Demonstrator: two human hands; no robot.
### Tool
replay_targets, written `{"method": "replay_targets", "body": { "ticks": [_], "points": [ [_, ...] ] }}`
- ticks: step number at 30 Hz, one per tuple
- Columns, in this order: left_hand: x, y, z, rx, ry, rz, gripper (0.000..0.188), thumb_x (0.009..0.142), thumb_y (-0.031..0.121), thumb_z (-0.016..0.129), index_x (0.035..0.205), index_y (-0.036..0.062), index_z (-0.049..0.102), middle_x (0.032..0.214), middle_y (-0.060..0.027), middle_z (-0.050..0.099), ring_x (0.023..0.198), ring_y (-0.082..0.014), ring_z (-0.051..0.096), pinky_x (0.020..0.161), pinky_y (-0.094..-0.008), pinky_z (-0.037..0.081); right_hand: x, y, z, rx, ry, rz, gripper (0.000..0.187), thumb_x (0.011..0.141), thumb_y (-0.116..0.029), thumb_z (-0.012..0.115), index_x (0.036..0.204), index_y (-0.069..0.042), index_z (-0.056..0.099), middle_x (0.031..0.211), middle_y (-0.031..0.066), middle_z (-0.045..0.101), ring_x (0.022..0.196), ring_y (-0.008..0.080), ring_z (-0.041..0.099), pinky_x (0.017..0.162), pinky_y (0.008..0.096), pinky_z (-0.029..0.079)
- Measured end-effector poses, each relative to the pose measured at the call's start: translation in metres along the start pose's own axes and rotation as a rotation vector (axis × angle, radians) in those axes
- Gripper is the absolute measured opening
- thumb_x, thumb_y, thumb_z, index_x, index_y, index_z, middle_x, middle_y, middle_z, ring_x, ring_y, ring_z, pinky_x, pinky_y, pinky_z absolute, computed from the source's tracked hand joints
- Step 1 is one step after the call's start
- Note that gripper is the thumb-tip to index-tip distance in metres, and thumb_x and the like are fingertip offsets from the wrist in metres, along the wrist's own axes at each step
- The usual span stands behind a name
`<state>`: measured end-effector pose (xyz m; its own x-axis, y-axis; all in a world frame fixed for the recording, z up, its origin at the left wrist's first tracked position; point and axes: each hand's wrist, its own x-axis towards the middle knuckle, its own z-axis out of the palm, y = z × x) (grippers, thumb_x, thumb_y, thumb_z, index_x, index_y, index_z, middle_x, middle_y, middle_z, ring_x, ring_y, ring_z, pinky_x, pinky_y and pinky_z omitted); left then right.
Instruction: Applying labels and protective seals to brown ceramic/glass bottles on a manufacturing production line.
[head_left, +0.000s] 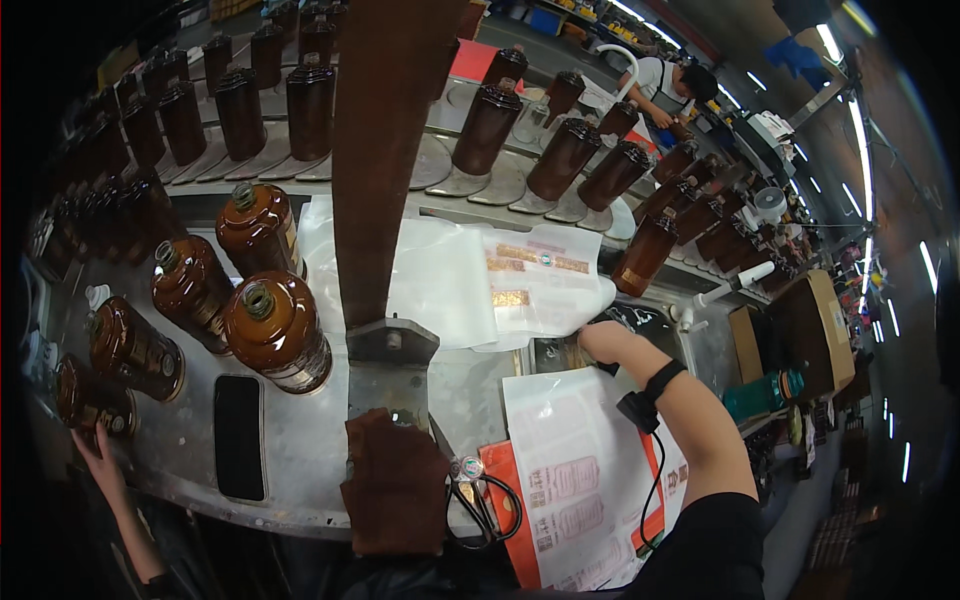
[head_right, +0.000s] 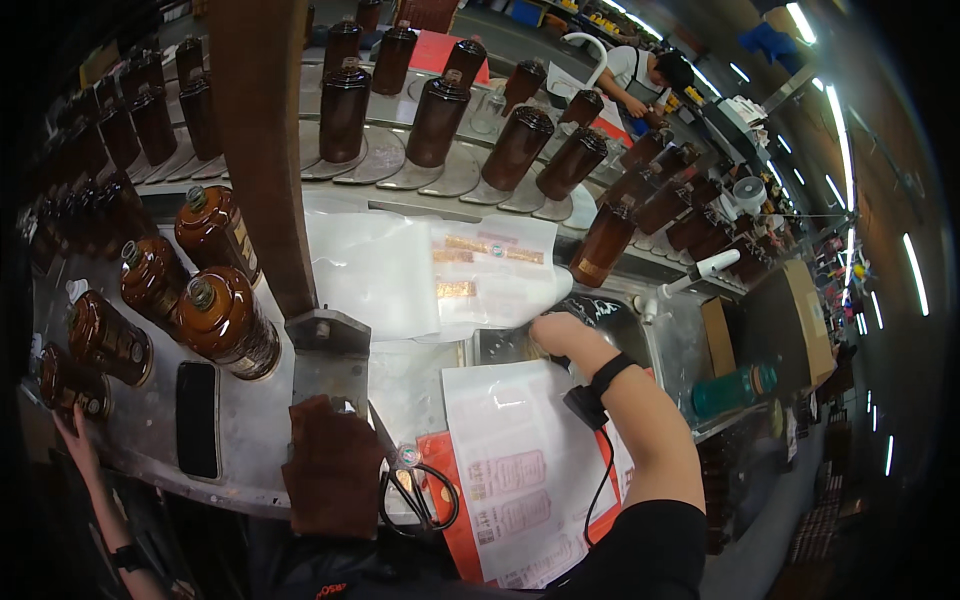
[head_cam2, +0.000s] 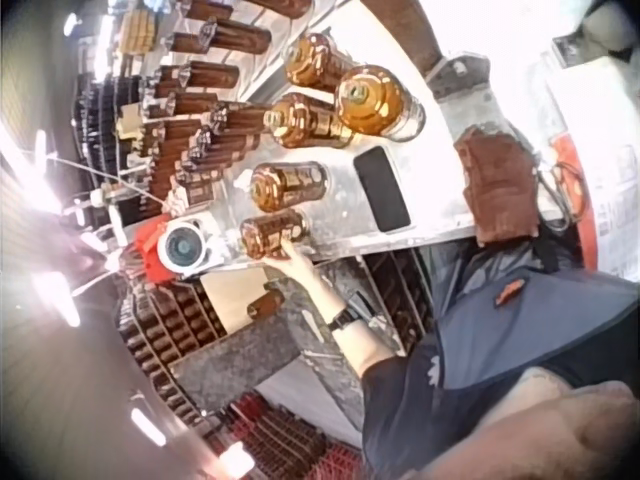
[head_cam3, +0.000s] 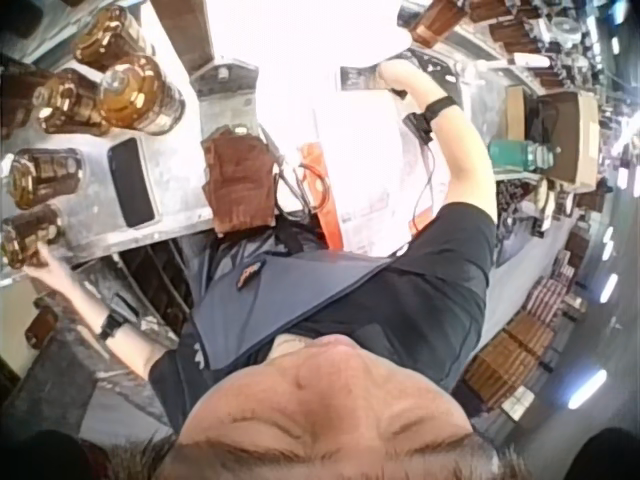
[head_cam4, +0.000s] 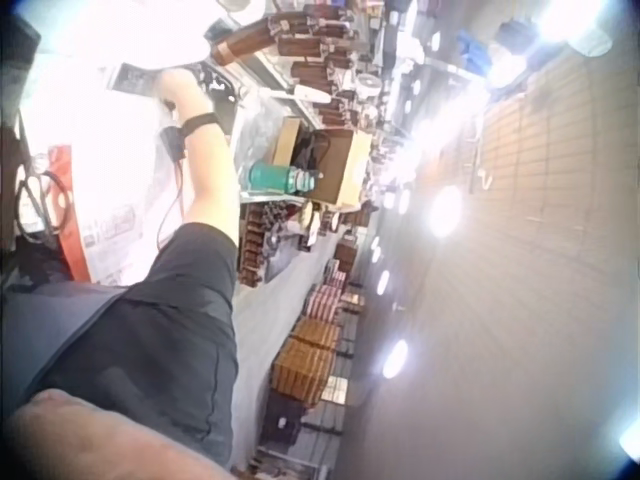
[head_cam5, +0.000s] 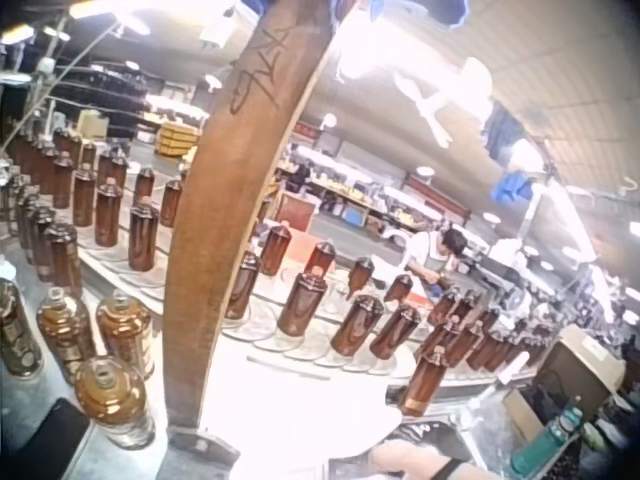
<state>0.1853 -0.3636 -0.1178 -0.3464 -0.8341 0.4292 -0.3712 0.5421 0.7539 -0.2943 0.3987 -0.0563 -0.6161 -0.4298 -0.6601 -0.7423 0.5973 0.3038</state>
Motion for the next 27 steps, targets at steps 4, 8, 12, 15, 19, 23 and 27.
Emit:
{"method": "replay_targets", "body": {
  "ticks": [4, 8, 12, 15, 19, 23, 27],
  "points": [
    [0.015, -0.036, -0.007, 0.138, -0.047, 0.056, 0.076, 0.095, 0.031, 0.066, 0.149, -0.004, 0.028, 0.149, -0.0192, 0.037, 0.136, -0.025, 0.038, 0.112, -0.0338, 0.029, -0.026, 0.015, -0.017, 0.101, 0.145, 0.019, 0.018, 0.087, -0.017, 0.056, 0.092, -0.007, 0.071, 0.107, 0.009, 0.067, 0.098, 0.0316, 0.065, 0.081, 0.0427, 0.053],
    [0.012, 0.0, 0.023, -0.215, -0.157, -0.03, 0.071, 0.089, 0.017, 0.073, 0.145, -0.0026, 0.034, 0.135, -0.0115, 0.048, 0.117, -0.0177, 0.051, 0.096, -0.0279, 0.043, -0.1, 0.016, -0.069, 0.163, 0.346, 0.18, 0.016, 0.086, -0.017, 0.059, 0.091, -0.005, 0.069, 0.098, 0.0129, 0.065, 0.094, 0.0333, 0.064, 0.081, 0.0428, 0.052],
    [0.017, 0.005, 0.015, -0.191, -0.109, -0.003, 0.066, 0.088, 0.017, 0.075, 0.14, -0.0031, 0.04, 0.128, -0.0105, 0.053, 0.112, -0.017, 0.053, 0.095, -0.0276, 0.043, -0.168, -0.007, -0.124, 0.268, 0.633, 0.28, 0.013, 0.083, -0.013, 0.064, 0.092, -0.004, 0.064, 0.094, 0.0125, 0.066, 0.09, 0.0342, 0.065, 0.078, 0.0417, 0.052],
    [0.001, 0.041, 0.006, -0.166, 0.043, 0.004, 0.063, 0.088, 0.019, 0.075, 0.137, -0.0036, 0.044, 0.127, -0.0109, 0.054, 0.111, -0.0177, 0.054, 0.097, -0.0289, 0.042, -0.218, -0.028, -0.156, 0.379, 0.766, 0.316, 0.02, 0.08, -0.01, 0.067, 0.098, -0.005, 0.058, 0.092, 0.0125, 0.066, 0.088, 0.0338, 0.065, 0.074, 0.041, 0.05],
    [-0.013, 0.058, -0.083, -0.281, 0.012, -0.105, 0.054, 0.092, 0.02, 0.07, 0.135, -0.0034, 0.046, 0.125, -0.0107, 0.055, 0.112, -0.0177, 0.053, 0.098, -0.0293, 0.04, -0.271, -0.068, -0.195, 0.796, 0.845, 0.262, 0.037, 0.08, -0.005, 0.072, 0.112, -0.008, 0.053, 0.084, 0.0047, 0.061, 0.062, 0.0096, 0.055, 0.06, 0.0257, 0.045],
    [-0.049, 0.093, -0.116, -0.343, -0.109, -0.126, 0.057, 0.092, 0.023, 0.068, 0.136, -0.0037, 0.043, 0.127, -0.012, 0.054, 0.113, -0.0196, 0.053, 0.099, -0.0312, 0.04, -0.296, -0.077, -0.2, 0.872, 0.899, 0.224, 0.026, 0.084, -0.003, 0.07, 0.107, -0.002, 0.058, 0.083, 0.0008, 0.063, 0.067, 0.0041, 0.056, 0.062, 0.0216, 0.045],
    [-0.111, 0.187, -0.1, -0.52, -0.331, 0.046, 0.088, 0.079, 0.046, 0.078, 0.138, -0.0061, 0.039, 0.131, -0.0159, 0.051, 0.118, -0.0245, 0.053, 0.099, -0.0396, 0.044, -0.284, -0.069, -0.179, 1.264, 0.775, 0.062, 0.013, 0.085, -0.012, 0.074, 0.092, -0.002, 0.068, 0.084, -0.0006, 0.068, 0.077, 0.0055, 0.061, 0.073, 0.0214, 0.049]
  ]
}}
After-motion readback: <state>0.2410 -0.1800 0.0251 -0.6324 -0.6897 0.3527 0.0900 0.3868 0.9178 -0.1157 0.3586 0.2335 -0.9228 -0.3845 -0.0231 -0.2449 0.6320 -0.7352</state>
